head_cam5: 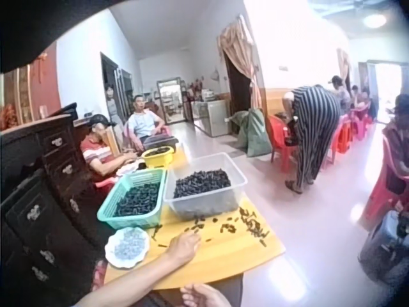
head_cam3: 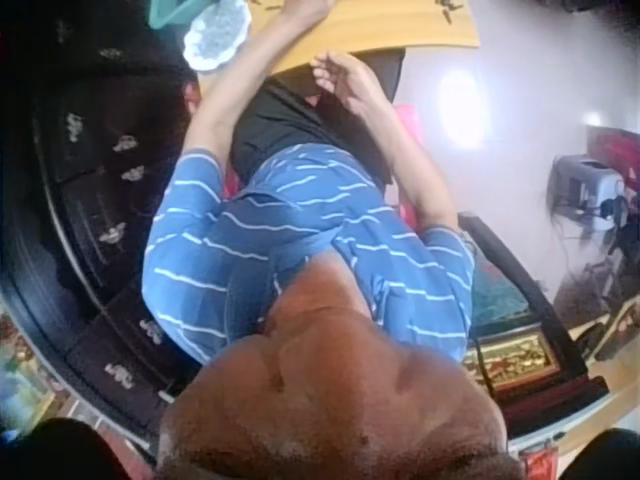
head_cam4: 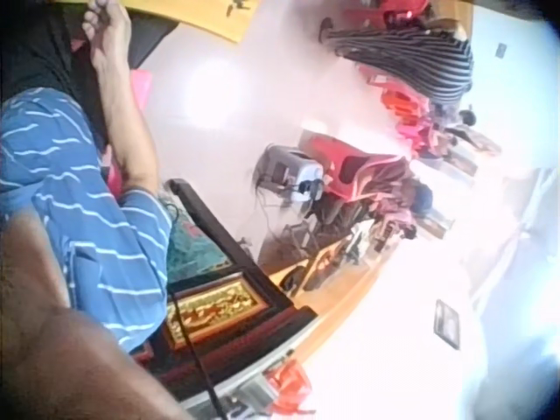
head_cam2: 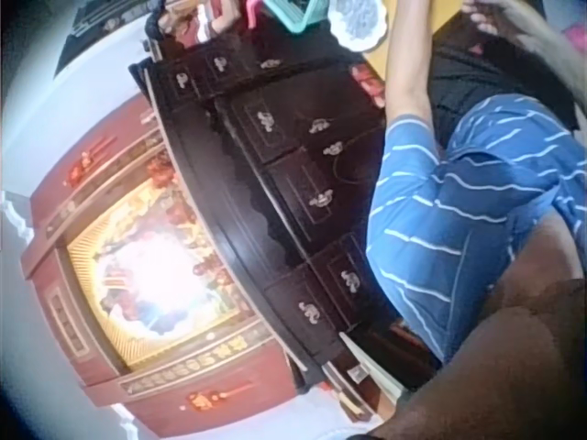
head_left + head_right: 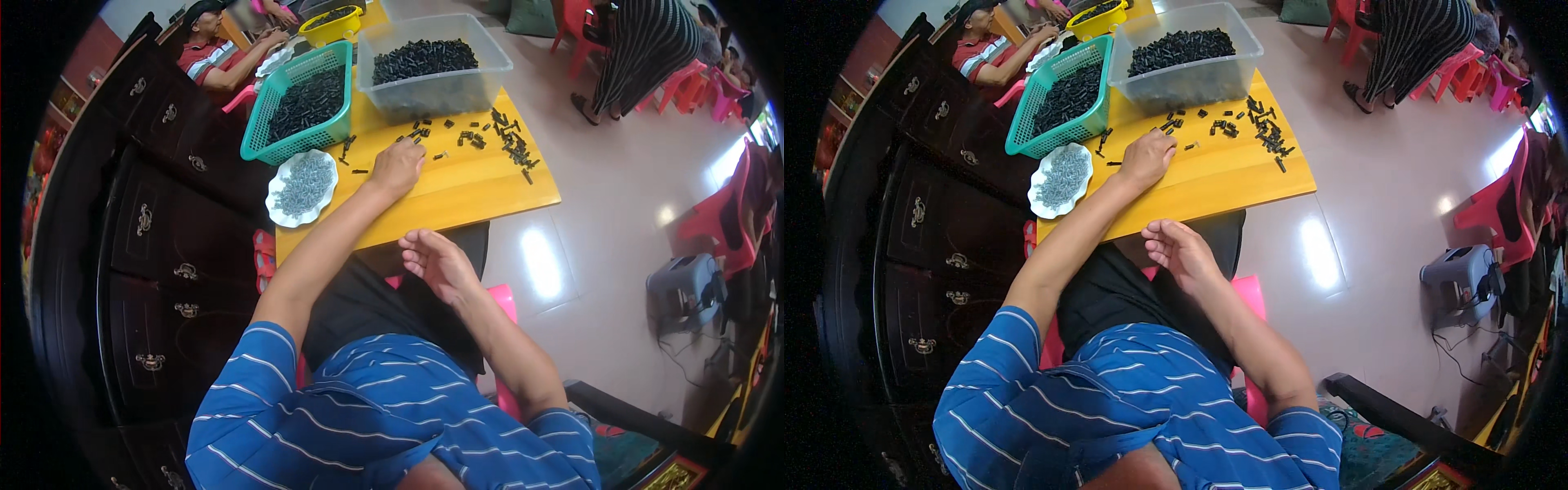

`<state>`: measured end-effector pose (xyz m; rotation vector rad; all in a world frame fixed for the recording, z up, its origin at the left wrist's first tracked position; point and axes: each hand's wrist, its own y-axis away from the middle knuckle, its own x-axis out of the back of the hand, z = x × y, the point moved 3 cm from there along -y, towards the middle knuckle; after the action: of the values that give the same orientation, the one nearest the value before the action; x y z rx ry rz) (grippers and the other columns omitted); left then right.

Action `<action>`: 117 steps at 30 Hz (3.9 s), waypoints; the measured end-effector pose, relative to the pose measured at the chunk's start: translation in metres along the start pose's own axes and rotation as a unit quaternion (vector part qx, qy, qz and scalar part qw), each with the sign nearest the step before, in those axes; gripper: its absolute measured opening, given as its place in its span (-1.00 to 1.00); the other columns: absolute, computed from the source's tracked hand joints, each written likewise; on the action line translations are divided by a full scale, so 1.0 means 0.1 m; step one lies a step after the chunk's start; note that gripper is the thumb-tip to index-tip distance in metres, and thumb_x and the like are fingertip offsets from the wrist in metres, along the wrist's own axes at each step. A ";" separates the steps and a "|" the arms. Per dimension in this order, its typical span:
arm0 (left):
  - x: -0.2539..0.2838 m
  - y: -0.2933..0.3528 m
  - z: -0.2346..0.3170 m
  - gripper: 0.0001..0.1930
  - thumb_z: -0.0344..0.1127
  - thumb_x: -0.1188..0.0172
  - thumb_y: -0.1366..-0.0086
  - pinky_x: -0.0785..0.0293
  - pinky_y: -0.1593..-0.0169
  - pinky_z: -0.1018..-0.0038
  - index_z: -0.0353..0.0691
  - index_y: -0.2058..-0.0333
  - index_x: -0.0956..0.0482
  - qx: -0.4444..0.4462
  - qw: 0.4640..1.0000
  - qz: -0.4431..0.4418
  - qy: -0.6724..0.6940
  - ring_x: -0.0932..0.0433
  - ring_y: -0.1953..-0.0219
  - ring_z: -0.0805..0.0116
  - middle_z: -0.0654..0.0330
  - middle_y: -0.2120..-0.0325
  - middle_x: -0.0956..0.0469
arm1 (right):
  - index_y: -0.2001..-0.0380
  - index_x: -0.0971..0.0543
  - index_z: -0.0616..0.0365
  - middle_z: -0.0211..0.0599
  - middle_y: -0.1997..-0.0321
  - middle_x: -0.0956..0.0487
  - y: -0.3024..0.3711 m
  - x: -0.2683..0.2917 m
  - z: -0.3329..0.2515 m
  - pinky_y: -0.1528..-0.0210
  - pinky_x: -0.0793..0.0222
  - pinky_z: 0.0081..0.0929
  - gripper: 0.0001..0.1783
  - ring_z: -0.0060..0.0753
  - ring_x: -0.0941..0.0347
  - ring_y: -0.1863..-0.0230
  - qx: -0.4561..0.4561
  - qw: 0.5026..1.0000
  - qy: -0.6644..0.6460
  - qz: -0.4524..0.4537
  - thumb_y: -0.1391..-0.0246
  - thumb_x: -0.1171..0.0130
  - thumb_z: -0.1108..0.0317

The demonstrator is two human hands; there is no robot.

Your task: The person assembles small components by picking up plastic parts and metal pieces from the table, inserting the metal pieces into the plastic parts by hand, and placing the assembled items on the table.

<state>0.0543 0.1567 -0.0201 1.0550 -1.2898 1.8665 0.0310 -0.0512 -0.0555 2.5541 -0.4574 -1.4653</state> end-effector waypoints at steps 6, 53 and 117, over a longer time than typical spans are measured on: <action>0.11 0.20 0.08 -0.94 -0.39 -0.23 -0.15 -0.50 0.20 0.13 -0.21 0.41 -0.62 0.012 0.999 0.031 0.038 -0.57 0.29 -0.02 0.03 0.42 -0.57 | 0.14 -0.55 0.13 -0.35 0.19 -0.63 0.03 0.01 -0.02 0.10 -0.44 -0.53 -0.74 -0.55 -0.52 0.23 0.003 1.000 -0.002 0.014 -0.34 -0.04 0.18; -0.16 0.02 0.56 -0.64 -0.21 -0.14 -0.31 -0.49 0.11 0.03 -0.22 -0.03 -0.48 0.043 0.997 -0.068 0.000 -0.56 0.12 -0.05 -0.03 0.17 -0.51 | 0.20 -0.45 0.04 -0.35 0.25 -0.59 0.04 -0.01 -0.11 0.20 -0.46 -0.53 -0.85 -0.54 -0.53 0.33 0.154 0.983 0.019 0.096 -0.23 -0.13 0.27; -0.19 0.06 0.17 -0.90 -0.40 -0.23 -0.13 -0.55 0.18 0.21 -0.27 0.38 -0.66 0.057 0.985 0.068 0.148 -0.61 0.34 -0.01 -0.01 0.43 -0.62 | 0.20 -0.44 0.05 -0.37 0.26 -0.57 0.05 -0.07 -0.10 0.21 -0.44 -0.58 -0.85 -0.57 -0.50 0.34 0.111 0.990 0.046 0.079 -0.25 -0.11 0.26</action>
<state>0.0630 0.1374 -0.0359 0.7239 -1.1155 2.1286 0.0357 -0.0532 -0.0429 2.6657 -0.8321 -1.3000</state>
